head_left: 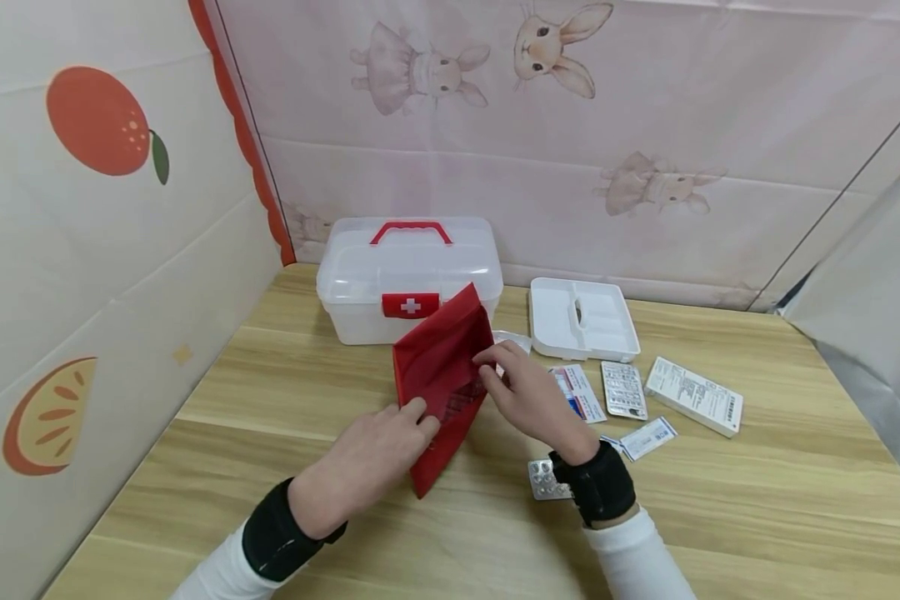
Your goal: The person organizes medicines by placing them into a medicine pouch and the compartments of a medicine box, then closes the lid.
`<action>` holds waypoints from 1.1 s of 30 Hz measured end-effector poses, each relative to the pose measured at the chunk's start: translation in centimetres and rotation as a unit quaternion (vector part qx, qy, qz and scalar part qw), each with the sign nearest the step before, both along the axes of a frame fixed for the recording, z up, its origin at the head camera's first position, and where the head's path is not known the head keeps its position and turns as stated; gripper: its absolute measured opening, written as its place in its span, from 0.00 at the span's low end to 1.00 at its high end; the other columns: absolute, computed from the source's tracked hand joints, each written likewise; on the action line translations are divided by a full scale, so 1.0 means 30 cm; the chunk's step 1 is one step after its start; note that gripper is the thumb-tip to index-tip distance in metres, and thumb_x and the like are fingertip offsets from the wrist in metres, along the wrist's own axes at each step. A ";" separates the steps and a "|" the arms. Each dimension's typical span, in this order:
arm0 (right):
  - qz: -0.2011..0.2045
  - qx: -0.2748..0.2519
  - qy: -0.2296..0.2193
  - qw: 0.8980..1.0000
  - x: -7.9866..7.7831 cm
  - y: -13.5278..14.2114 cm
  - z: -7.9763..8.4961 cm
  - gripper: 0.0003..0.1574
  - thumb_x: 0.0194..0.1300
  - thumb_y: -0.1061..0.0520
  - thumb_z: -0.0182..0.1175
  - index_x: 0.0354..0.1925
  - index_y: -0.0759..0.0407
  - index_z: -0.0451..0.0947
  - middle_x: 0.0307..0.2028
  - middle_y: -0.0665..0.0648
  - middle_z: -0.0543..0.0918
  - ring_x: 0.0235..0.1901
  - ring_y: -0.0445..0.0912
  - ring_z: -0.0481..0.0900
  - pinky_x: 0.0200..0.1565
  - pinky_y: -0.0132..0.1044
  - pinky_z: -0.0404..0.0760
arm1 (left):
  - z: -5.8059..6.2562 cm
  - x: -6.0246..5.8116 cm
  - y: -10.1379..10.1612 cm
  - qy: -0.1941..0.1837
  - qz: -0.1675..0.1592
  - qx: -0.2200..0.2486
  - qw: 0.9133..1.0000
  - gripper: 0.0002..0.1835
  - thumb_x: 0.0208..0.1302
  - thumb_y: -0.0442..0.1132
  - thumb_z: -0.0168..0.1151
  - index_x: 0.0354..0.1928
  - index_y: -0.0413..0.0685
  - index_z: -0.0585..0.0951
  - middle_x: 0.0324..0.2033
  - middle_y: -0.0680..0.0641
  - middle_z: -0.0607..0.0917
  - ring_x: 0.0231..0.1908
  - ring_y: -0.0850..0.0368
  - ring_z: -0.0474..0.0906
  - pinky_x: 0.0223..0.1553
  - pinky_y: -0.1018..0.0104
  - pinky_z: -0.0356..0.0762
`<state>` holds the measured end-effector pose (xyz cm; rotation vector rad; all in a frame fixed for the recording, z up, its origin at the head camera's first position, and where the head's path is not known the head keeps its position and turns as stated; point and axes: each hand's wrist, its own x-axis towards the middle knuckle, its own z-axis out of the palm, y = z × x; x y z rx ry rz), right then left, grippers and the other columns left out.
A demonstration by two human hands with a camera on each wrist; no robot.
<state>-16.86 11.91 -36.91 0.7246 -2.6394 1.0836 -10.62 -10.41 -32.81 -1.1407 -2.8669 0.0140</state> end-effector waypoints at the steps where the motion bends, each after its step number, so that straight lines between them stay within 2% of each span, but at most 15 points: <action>1: -0.003 -0.003 0.008 1.000 -0.003 0.009 0.002 0.11 0.72 0.61 0.57 0.50 0.61 0.81 0.44 0.55 0.80 0.35 0.43 0.73 0.36 0.35 0.78 | 0.000 0.000 0.001 0.000 0.000 -0.001 1.000 0.18 0.54 0.37 0.76 0.46 0.43 0.82 0.32 0.47 0.77 0.26 0.58 0.70 0.27 0.71 0.76; 9: -0.030 0.002 0.025 0.999 -0.015 0.083 0.021 0.14 0.68 0.67 0.55 0.50 0.63 0.81 0.44 0.59 0.82 0.27 0.42 0.71 0.31 0.35 0.73 | 0.001 -0.001 0.012 -0.006 0.009 -0.009 1.000 0.17 0.55 0.36 0.75 0.46 0.44 0.82 0.31 0.48 0.76 0.26 0.58 0.69 0.26 0.72 0.73; 15: -0.059 0.007 0.018 0.998 -0.015 0.121 0.028 0.13 0.69 0.66 0.55 0.50 0.63 0.80 0.45 0.61 0.81 0.27 0.43 0.71 0.30 0.35 0.72 | 0.002 0.000 0.014 -0.010 0.014 -0.005 1.000 0.17 0.55 0.36 0.75 0.46 0.43 0.82 0.31 0.48 0.76 0.26 0.58 0.69 0.25 0.71 0.72; 23: -0.080 0.047 0.004 0.996 -0.021 0.145 0.003 0.13 0.68 0.63 0.57 0.49 0.62 0.81 0.43 0.60 0.80 0.23 0.42 0.69 0.28 0.35 0.71 | -0.001 0.000 0.014 -0.008 0.017 -0.001 1.000 0.15 0.56 0.34 0.74 0.44 0.43 0.81 0.31 0.47 0.76 0.26 0.57 0.70 0.26 0.69 0.74; 33: -0.085 0.052 -0.009 0.995 -0.023 0.182 -0.021 0.13 0.69 0.62 0.57 0.50 0.63 0.81 0.46 0.61 0.81 0.25 0.42 0.71 0.30 0.35 0.72 | -0.004 0.000 0.014 -0.011 0.016 -0.001 1.000 0.18 0.53 0.36 0.76 0.45 0.43 0.82 0.33 0.47 0.77 0.27 0.57 0.72 0.29 0.69 0.78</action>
